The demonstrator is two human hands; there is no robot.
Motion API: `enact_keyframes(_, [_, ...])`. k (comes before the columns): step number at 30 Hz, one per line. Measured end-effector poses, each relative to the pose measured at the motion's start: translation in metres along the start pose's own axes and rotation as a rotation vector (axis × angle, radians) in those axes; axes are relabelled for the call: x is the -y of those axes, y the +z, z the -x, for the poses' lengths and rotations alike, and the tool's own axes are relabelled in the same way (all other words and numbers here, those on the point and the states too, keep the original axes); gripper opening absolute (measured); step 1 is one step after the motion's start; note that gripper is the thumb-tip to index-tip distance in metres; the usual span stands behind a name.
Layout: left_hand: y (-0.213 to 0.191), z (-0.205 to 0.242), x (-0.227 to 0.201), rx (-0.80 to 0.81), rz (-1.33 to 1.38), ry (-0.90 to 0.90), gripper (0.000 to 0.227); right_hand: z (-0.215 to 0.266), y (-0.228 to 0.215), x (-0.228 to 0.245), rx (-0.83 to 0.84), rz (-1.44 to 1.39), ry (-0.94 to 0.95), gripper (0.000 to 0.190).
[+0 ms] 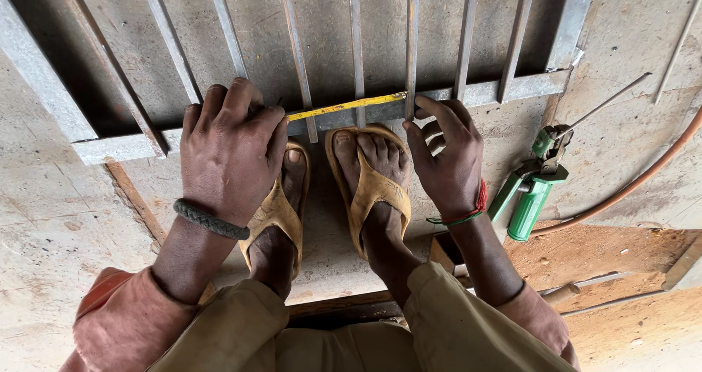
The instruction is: The person measures the spacing between vertical metal bars on a rectangular frame using a yellow tape measure and a pencil. After marking the measurements, the person lifts the metal bars from the frame and carries them to a nearby pile on the ground.
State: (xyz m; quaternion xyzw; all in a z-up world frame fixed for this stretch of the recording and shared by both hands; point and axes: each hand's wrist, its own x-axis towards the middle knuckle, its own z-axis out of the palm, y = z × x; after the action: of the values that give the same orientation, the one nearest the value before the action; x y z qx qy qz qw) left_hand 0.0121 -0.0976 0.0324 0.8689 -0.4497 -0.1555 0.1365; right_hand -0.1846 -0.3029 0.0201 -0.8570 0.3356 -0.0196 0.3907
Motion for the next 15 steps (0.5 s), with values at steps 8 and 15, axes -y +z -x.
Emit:
enact_keyframes(8, [-0.0047, -0.0033, -0.0032, 0.003, 0.027, -0.002, 0.011, -0.0009, -0.0007, 0.0003, -0.001, -0.004, -0.01, 0.033])
enact_keyframes(15, [0.003, -0.0007, 0.0007, 0.002, 0.024, 0.013, 0.011, -0.0032, -0.0018, 0.0021, 0.007, -0.001, -0.03, 0.033])
